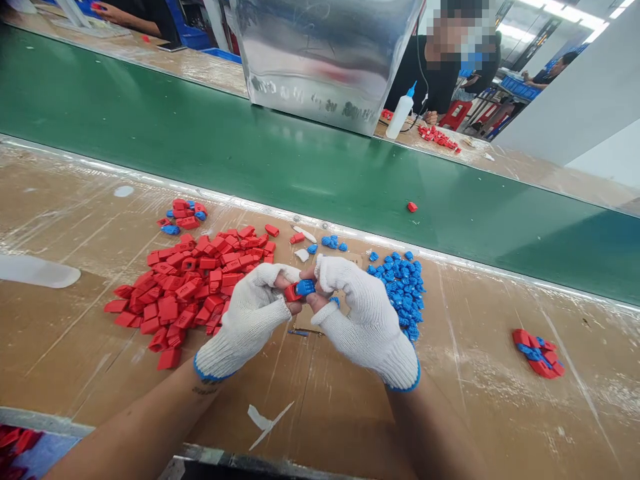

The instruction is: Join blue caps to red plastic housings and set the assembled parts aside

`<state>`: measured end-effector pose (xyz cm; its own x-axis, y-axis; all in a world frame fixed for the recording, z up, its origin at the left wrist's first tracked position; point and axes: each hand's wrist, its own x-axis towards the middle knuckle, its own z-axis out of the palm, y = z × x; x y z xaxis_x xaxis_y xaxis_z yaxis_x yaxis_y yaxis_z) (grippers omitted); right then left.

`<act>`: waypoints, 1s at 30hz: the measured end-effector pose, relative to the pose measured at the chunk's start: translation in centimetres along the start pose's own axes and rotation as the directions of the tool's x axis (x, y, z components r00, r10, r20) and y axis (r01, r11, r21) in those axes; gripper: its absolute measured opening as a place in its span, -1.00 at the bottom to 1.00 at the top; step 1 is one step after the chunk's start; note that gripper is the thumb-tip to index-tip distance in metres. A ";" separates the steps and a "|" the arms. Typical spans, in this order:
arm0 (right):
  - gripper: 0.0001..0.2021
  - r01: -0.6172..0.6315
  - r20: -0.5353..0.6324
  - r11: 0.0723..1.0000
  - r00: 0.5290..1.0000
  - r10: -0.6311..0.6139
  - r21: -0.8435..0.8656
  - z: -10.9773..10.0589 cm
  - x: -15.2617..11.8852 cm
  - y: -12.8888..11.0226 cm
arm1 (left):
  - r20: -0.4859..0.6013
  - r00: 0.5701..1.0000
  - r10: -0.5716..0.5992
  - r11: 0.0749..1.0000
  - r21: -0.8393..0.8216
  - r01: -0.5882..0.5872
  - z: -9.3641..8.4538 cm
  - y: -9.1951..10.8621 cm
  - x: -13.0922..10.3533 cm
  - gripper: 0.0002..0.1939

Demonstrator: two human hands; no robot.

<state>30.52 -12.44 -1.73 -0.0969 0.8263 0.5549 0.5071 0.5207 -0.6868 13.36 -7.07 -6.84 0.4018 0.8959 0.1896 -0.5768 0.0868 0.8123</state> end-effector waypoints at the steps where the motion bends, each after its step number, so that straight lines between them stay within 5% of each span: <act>1: -0.76 0.008 0.009 0.999 1.000 -0.008 -0.031 0.0 0.2 -0.1 | -0.002 1.000 -0.003 1.000 0.005 0.003 0.1 0.0 0.0 -0.72; 8: -0.75 0.058 0.157 0.980 0.987 -0.027 -0.193 -0.7 0.7 -0.3 | 0.003 0.998 0.056 0.975 0.216 -0.055 -0.1 0.3 -0.1 -0.80; 13: -0.74 0.023 0.217 0.995 0.976 0.000 -0.102 -1.3 0.4 -0.1 | 0.092 0.983 0.161 0.803 0.566 -0.185 -0.6 1.2 -0.5 -0.84; 18: -0.75 -0.011 0.221 0.999 0.975 0.022 -0.051 -1.4 0.8 -0.1 | 0.135 0.982 0.135 0.683 0.705 -0.191 -0.9 2.2 -0.5 -0.88; 22: -0.82 -0.016 0.224 0.996 0.975 -0.005 0.093 -0.9 1.2 -0.2 | 0.094 0.995 0.030 0.873 0.483 -0.072 -0.1 1.7 -1.0 -0.77; 26: -0.52 -0.053 0.204 0.976 0.979 0.009 0.211 1.0 0.5 -0.2 | 0.087 0.994 -0.058 0.990 0.132 0.047 0.9 -0.3 -1.9 -0.53; 30: -0.68 -0.099 -0.021 0.853 0.992 0.128 0.513 0.7 0.0 -0.4 | 0.061 0.998 -0.026 0.869 0.494 -0.008 -0.5 -0.5 -1.2 -0.70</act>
<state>29.73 -12.50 -1.84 -0.0135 0.8812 0.4725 0.0024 0.4726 -0.8813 12.76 -8.00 -7.73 0.4592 0.8651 0.2017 -0.1528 -0.1468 0.9773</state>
